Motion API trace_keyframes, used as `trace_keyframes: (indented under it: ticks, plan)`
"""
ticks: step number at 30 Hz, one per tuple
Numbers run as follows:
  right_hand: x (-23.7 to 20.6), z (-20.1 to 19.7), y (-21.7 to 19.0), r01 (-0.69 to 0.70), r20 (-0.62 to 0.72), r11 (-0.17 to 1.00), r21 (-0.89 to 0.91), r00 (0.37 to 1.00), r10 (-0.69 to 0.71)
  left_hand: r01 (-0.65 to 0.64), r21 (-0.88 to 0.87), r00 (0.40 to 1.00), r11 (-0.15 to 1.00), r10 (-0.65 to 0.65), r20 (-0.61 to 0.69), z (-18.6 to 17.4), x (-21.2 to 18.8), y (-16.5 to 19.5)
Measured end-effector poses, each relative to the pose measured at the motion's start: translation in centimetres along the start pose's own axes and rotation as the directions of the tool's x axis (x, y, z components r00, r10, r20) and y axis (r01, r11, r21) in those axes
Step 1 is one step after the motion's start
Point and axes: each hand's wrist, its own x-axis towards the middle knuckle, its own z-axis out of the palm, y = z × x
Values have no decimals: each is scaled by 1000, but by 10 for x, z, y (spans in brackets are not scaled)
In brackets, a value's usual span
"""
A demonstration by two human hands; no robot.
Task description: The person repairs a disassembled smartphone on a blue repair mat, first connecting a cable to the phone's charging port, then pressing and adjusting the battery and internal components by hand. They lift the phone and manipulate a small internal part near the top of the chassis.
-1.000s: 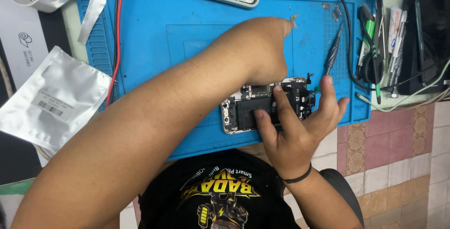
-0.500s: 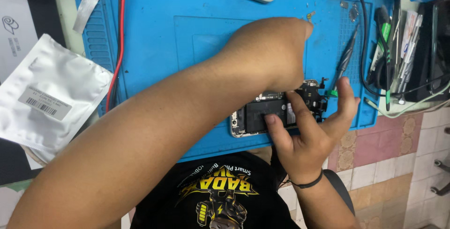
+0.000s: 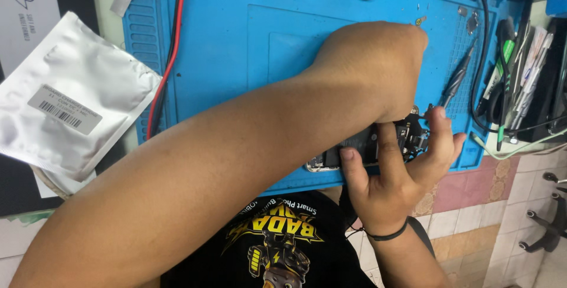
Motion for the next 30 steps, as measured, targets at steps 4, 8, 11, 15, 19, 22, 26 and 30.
trace_keyframes:
  ticks: [4,8,11,15,19,22,26,30]
  plan:
    - [8,-2,2,-11,0,997,73,1000,11,-9,12,1000,1000,9,-13,1,1,-2]
    - [15,-15,8,-53,60,981,185,997,43,-19,-20,998,1000,17,-59,3,0,-3]
    - [21,-23,11,-34,98,975,219,995,13,4,-20,1000,1000,-5,-29,4,-1,-3]
    - [31,-28,17,-31,133,968,248,991,-2,4,-8,999,1000,-4,-37,5,1,-3]
    - [31,-26,21,-43,137,960,277,991,5,-47,10,992,999,47,-118,9,1,-6]
    - [30,-24,26,-68,134,953,295,991,30,-50,23,992,998,53,-117,11,2,-6]
    - [37,-24,34,-50,144,953,297,990,7,-39,34,995,999,42,-86,11,3,-5]
    - [52,-27,40,31,187,956,291,978,-89,-22,39,998,999,24,-52,7,5,-4]
